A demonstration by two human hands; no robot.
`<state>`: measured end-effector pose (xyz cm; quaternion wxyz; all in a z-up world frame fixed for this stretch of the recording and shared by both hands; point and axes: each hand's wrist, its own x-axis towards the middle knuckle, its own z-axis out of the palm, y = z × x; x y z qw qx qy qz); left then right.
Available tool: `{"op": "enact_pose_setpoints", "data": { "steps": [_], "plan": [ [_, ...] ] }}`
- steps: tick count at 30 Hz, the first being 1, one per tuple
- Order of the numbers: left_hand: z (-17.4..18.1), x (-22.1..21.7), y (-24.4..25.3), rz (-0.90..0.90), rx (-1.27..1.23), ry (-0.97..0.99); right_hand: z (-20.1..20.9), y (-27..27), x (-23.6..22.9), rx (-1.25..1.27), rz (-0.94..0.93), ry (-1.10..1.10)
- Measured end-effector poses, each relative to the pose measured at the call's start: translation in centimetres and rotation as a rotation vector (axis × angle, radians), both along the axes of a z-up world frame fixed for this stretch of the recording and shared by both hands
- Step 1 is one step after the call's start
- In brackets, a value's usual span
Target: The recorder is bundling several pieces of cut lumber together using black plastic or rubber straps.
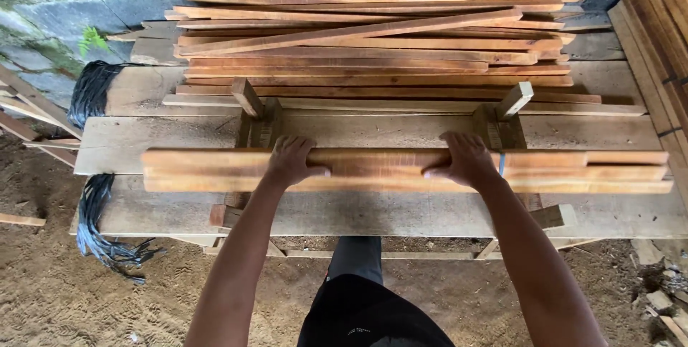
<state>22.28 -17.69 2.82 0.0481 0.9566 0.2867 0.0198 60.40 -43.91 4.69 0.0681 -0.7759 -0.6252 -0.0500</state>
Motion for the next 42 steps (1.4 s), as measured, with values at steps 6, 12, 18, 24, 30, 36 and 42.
{"op": "enact_pose_setpoints", "data": {
  "steps": [6,12,18,24,30,36,42],
  "plan": [
    [-4.8,0.4,-1.3,0.13,-0.093,0.056,-5.2,0.0,0.3,-0.234,-0.23,0.0],
    [-6.8,1.0,-1.1,0.189,-0.034,0.037,-6.5,0.8,0.0,-0.157,-0.254,0.01],
    [-6.3,8.9,-5.1,0.048,0.125,-0.106,-8.6,7.5,-8.0,0.204,0.089,-0.296],
    [-5.3,11.1,-7.5,-0.021,-0.025,-0.006,-8.2,8.8,-10.7,0.009,0.035,-0.009],
    [-7.6,9.0,-4.7,-0.195,0.132,-0.252,-3.0,6.5,-7.9,-0.076,0.168,0.042],
    [-7.5,0.8,1.0,-0.011,0.194,-0.266,-5.3,2.2,-0.8,0.177,-0.007,-0.093],
    [-5.0,-2.4,0.4,0.175,0.036,-0.059,-7.3,0.2,1.0,0.226,-0.124,-0.24]
  ]
}}
